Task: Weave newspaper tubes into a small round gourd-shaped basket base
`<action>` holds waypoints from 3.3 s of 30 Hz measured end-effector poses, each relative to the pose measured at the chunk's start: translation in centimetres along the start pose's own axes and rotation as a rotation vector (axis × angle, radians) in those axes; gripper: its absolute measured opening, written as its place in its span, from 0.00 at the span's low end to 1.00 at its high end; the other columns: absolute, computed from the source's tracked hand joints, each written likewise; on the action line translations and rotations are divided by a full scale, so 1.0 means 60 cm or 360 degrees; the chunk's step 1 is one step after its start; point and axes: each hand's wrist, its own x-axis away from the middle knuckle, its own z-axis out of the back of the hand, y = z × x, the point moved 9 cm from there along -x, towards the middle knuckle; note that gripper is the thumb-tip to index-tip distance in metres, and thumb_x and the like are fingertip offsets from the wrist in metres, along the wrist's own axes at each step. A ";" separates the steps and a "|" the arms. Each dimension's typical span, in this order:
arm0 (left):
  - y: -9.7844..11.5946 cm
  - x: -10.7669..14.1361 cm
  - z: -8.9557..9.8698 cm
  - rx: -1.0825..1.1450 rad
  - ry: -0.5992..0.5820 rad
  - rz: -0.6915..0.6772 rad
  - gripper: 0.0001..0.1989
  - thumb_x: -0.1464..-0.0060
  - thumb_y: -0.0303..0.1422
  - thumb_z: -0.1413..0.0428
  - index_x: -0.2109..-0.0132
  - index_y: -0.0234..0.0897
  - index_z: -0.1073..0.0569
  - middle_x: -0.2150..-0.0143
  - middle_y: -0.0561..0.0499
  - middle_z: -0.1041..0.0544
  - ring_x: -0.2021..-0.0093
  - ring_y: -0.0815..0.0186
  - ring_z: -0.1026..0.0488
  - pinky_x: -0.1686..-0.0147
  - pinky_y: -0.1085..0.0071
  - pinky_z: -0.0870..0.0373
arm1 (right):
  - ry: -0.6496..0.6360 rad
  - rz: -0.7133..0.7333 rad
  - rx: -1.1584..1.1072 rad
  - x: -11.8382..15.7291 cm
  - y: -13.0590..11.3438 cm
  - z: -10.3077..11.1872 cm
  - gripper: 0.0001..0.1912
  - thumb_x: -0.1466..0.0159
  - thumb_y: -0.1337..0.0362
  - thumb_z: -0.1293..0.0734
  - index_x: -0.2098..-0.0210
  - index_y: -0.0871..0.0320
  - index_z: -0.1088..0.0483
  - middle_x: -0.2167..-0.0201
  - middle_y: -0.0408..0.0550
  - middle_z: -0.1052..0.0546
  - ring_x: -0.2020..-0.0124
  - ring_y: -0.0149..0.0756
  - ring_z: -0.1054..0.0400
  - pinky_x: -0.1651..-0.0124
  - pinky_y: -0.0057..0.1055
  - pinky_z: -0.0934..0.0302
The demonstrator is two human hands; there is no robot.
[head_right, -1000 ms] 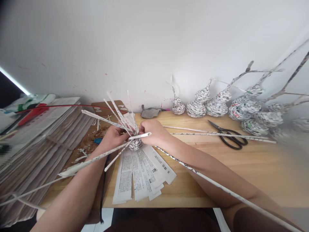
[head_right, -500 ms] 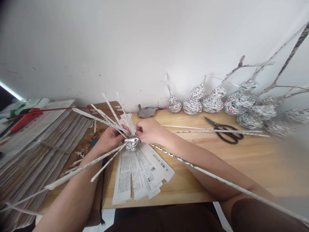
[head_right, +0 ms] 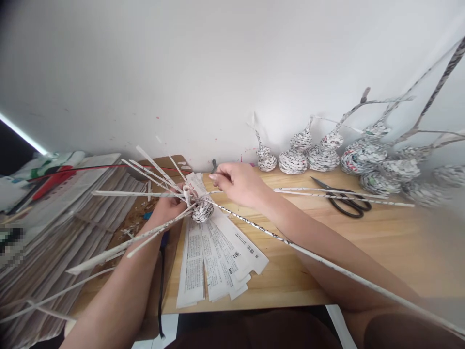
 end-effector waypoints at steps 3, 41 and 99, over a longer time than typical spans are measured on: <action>-0.001 0.000 0.003 -0.0029 0.0033 0.0013 0.04 0.53 0.32 0.43 0.69 0.37 0.28 0.70 0.50 0.23 0.67 0.63 0.26 0.66 0.69 0.30 | -0.0070 -0.0199 -0.0146 0.016 0.033 -0.003 0.11 0.32 0.63 0.40 0.68 0.59 0.30 0.75 0.41 0.26 0.79 0.26 0.34 0.72 0.24 0.44; 0.037 0.044 -0.092 -0.0199 -0.0080 0.0025 0.03 0.51 0.30 0.42 0.66 0.37 0.27 0.69 0.52 0.22 0.70 0.67 0.27 0.69 0.73 0.33 | 0.0385 -0.0571 -0.0843 0.142 0.122 -0.107 0.16 0.34 0.50 0.36 0.70 0.56 0.32 0.83 0.41 0.28 0.82 0.32 0.34 0.77 0.28 0.38; 0.019 0.041 -0.096 -0.0002 -0.0163 0.0179 0.08 0.49 0.34 0.40 0.62 0.35 0.26 0.70 0.52 0.23 0.73 0.68 0.27 0.71 0.73 0.30 | -0.0177 0.0536 0.0631 0.146 -0.010 -0.105 0.12 0.32 0.72 0.40 0.55 0.57 0.27 0.58 0.52 0.29 0.57 0.40 0.36 0.54 0.36 0.36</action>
